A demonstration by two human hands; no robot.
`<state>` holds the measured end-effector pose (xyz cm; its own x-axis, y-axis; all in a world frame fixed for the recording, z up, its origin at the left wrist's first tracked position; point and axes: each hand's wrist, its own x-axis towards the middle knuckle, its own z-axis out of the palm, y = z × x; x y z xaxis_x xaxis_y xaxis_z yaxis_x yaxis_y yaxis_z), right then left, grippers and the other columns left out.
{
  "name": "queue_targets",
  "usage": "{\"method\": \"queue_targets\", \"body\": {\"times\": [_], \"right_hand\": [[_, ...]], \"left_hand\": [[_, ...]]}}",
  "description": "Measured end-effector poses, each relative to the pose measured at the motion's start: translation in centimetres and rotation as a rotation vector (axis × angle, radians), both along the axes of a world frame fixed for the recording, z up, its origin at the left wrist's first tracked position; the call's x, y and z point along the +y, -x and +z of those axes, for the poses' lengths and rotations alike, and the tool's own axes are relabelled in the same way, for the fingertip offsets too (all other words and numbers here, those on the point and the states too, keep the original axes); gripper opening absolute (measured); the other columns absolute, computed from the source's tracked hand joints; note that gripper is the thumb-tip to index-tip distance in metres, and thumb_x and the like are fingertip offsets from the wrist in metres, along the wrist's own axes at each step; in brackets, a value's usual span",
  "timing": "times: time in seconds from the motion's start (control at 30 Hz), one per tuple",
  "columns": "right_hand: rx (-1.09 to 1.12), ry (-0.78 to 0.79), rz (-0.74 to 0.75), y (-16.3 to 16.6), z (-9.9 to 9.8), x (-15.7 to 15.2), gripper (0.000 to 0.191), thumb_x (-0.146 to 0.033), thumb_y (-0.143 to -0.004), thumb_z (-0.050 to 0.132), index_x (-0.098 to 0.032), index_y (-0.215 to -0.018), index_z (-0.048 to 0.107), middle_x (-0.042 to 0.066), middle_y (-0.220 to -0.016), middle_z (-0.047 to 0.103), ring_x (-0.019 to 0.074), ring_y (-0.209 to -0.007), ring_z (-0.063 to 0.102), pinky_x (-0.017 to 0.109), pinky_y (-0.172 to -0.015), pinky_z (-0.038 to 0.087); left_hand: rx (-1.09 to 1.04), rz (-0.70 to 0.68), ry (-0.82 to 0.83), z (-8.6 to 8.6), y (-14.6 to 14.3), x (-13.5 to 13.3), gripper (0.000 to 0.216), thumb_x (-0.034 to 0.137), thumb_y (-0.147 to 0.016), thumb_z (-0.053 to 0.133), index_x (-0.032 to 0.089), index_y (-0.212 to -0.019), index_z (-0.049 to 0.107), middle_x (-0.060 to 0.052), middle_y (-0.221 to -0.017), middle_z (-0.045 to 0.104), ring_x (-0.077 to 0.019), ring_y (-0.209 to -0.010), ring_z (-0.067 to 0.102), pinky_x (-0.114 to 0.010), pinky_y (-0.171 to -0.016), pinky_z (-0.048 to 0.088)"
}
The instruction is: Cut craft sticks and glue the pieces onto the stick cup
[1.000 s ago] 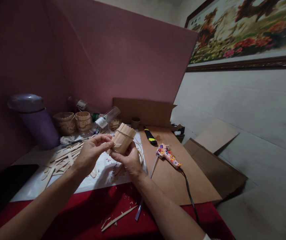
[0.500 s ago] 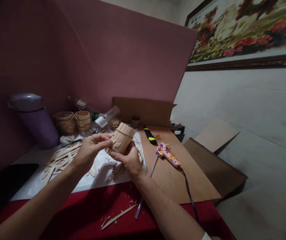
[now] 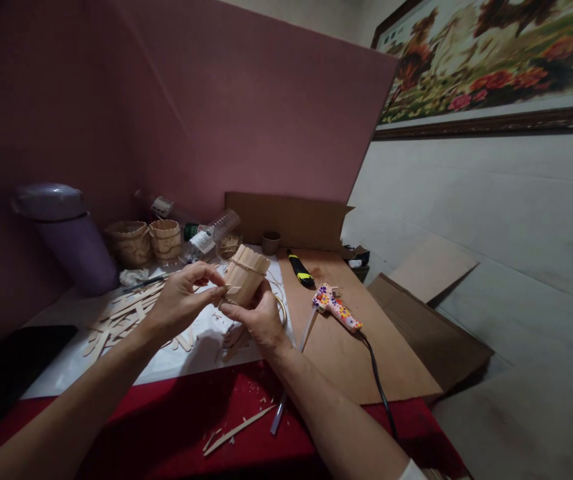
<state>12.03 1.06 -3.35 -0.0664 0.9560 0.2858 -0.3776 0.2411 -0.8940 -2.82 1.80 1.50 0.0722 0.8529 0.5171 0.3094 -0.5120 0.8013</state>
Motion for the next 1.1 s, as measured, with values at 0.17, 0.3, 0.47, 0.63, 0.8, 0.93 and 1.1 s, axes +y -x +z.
{"method": "queue_targets", "body": {"times": [0.17,0.3,0.47,0.63,0.8,0.93,1.1], "right_hand": [[-0.013,-0.008,-0.002,0.13,0.03,-0.04,0.066,-0.024,-0.056,0.088,-0.021,-0.114,0.057,0.008,-0.119,0.069,0.0273,-0.11,0.065,0.044,-0.1,0.049],[-0.015,-0.026,0.022,0.27,0.2,-0.14,0.068,-0.024,-0.058,0.087,-0.022,-0.118,0.056,0.009,-0.123,0.068,0.0283,-0.114,0.064,0.045,-0.101,0.049],[-0.02,-0.021,0.009,0.23,0.07,-0.07,0.068,-0.024,-0.058,0.088,-0.021,-0.118,0.057,0.009,-0.122,0.068,0.0289,-0.114,0.063,0.047,-0.103,0.048],[0.011,-0.008,0.018,0.2,0.05,-0.08,0.068,-0.023,-0.055,0.089,-0.021,-0.116,0.058,0.009,-0.123,0.068,0.0288,-0.114,0.064,0.046,-0.102,0.049],[0.024,0.012,0.04,0.11,0.26,-0.17,0.063,-0.023,-0.059,0.087,-0.021,-0.115,0.059,0.009,-0.122,0.069,0.0284,-0.114,0.064,0.045,-0.103,0.048],[0.066,0.028,0.064,-0.03,0.22,-0.13,0.06,-0.022,-0.061,0.086,-0.02,-0.115,0.06,0.008,-0.12,0.069,0.0279,-0.112,0.064,0.045,-0.104,0.047],[0.112,0.016,0.116,-0.01,0.19,-0.13,0.061,-0.019,-0.06,0.085,-0.021,-0.115,0.061,0.007,-0.119,0.07,0.0271,-0.111,0.065,0.043,-0.103,0.048]], "left_hand": [[-0.111,0.002,0.023,0.19,-0.37,-0.52,0.005,0.016,-0.064,0.069,0.02,-0.063,0.069,-0.001,-0.059,0.06,-0.0155,-0.06,0.049,-0.028,-0.061,0.035],[-0.212,-0.02,0.015,0.04,-0.52,-0.62,0.005,0.019,-0.065,0.071,0.02,-0.071,0.072,-0.001,-0.063,0.063,-0.0157,-0.061,0.052,-0.028,-0.062,0.038],[-0.174,-0.019,-0.028,-0.13,-0.47,-0.54,0.013,0.02,-0.069,0.068,0.019,-0.08,0.075,-0.002,-0.069,0.066,-0.0157,-0.065,0.054,-0.029,-0.064,0.041],[-0.235,-0.016,0.081,-0.07,-0.54,-0.5,0.008,0.025,-0.069,0.069,0.018,-0.071,0.071,-0.003,-0.067,0.067,-0.0167,-0.063,0.057,-0.029,-0.063,0.044],[-0.392,0.005,0.166,0.29,-0.4,-0.32,0.013,0.028,-0.063,0.075,0.016,-0.067,0.071,-0.004,-0.066,0.068,-0.0159,-0.062,0.058,-0.028,-0.061,0.043],[-0.532,-0.037,0.22,0.46,-0.18,-0.21,0.02,0.029,-0.057,0.081,0.014,-0.066,0.071,-0.003,-0.065,0.068,-0.0142,-0.062,0.057,-0.027,-0.062,0.044],[-0.566,-0.113,0.296,0.37,-0.29,-0.44,0.023,0.03,-0.056,0.084,0.014,-0.066,0.071,-0.003,-0.064,0.067,-0.0128,-0.062,0.057,-0.025,-0.063,0.043]]}}
